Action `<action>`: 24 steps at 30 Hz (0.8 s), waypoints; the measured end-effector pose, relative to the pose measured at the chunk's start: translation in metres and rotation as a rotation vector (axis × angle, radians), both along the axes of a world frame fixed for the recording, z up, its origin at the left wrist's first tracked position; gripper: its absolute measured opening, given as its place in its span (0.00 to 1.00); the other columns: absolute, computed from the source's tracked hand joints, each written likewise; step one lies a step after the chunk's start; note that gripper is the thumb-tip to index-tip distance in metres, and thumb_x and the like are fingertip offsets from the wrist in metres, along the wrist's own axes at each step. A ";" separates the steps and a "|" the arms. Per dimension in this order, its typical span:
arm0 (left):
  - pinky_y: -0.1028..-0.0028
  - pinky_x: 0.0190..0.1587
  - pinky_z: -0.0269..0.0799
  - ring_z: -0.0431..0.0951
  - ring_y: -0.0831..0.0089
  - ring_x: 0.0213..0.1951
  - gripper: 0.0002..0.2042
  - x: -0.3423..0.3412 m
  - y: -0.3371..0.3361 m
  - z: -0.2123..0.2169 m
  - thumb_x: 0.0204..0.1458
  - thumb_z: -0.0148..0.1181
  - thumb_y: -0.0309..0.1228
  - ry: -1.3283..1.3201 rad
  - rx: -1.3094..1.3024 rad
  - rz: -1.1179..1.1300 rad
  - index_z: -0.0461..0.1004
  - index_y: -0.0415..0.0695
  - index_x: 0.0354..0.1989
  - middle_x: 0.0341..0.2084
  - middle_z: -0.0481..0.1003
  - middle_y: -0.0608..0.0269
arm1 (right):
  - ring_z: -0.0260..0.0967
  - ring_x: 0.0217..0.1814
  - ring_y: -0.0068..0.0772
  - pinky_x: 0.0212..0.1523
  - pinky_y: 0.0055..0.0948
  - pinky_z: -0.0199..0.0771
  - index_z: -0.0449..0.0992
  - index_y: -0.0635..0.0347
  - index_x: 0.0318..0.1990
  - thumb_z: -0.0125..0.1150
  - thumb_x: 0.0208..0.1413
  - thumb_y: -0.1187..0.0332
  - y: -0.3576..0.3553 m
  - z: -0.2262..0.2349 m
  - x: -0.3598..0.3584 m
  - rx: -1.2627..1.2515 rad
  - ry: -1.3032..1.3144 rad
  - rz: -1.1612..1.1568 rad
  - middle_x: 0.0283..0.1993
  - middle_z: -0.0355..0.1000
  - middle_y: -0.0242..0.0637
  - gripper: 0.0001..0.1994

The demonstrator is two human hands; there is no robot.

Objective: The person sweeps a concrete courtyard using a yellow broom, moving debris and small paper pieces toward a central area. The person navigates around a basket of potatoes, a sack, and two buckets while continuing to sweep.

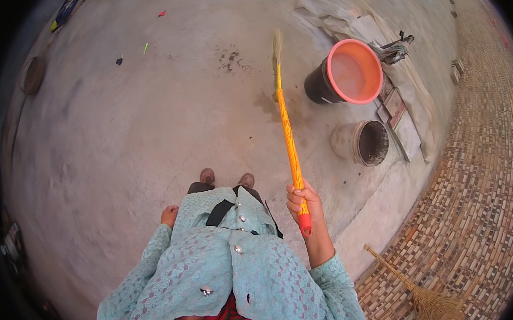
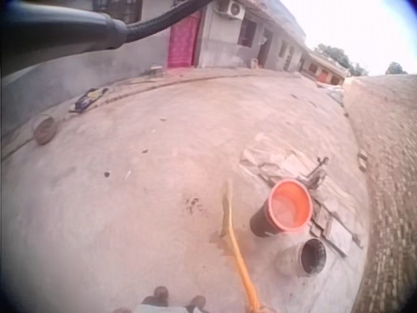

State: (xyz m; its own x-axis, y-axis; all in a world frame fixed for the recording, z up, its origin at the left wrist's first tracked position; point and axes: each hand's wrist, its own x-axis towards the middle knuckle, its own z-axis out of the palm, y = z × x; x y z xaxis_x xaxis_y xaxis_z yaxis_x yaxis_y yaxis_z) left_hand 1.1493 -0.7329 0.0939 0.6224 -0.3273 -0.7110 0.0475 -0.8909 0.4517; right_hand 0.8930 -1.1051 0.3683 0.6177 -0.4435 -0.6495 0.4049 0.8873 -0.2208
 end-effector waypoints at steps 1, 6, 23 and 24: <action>0.68 0.40 0.67 0.73 0.61 0.35 0.14 0.001 0.001 0.002 0.40 0.52 0.36 0.005 0.024 0.008 0.73 0.41 0.33 0.30 0.74 0.53 | 0.53 0.17 0.16 0.14 0.14 0.59 0.57 0.61 0.41 0.43 0.43 0.81 0.009 0.003 -0.002 0.010 0.048 0.010 0.28 0.58 0.38 0.15; 0.70 0.40 0.67 0.73 0.64 0.35 0.14 -0.010 0.003 0.005 0.39 0.53 0.36 0.033 -0.023 0.104 0.73 0.42 0.33 0.30 0.74 0.55 | 0.53 0.16 0.17 0.14 0.15 0.59 0.58 0.61 0.33 0.46 0.46 0.79 0.020 -0.015 0.020 0.238 0.209 -0.012 0.24 0.58 0.35 0.07; 0.69 0.38 0.67 0.73 0.65 0.33 0.13 -0.008 0.013 0.009 0.40 0.54 0.36 0.011 -0.069 0.131 0.72 0.41 0.31 0.28 0.74 0.55 | 0.52 0.16 0.14 0.13 0.12 0.59 0.56 0.65 0.41 0.42 0.46 0.82 -0.032 -0.076 0.048 0.304 -0.355 -0.133 0.23 0.53 0.31 0.12; 0.69 0.38 0.67 0.73 0.64 0.34 0.13 -0.007 0.008 0.009 0.40 0.54 0.36 0.002 -0.069 0.114 0.72 0.41 0.31 0.28 0.74 0.55 | 0.52 0.16 0.13 0.13 0.11 0.57 0.57 0.61 0.45 0.42 0.47 0.82 -0.028 -0.063 0.034 0.221 -0.272 -0.065 0.23 0.53 0.31 0.16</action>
State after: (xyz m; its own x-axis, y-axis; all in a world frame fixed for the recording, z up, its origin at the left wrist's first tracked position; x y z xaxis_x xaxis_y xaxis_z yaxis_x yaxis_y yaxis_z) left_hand 1.1426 -0.7246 0.1031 0.6568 -0.3024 -0.6907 0.1481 -0.8464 0.5115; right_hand 0.9269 -1.1328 0.3052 0.7564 -0.3550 -0.5494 0.4798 0.8720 0.0971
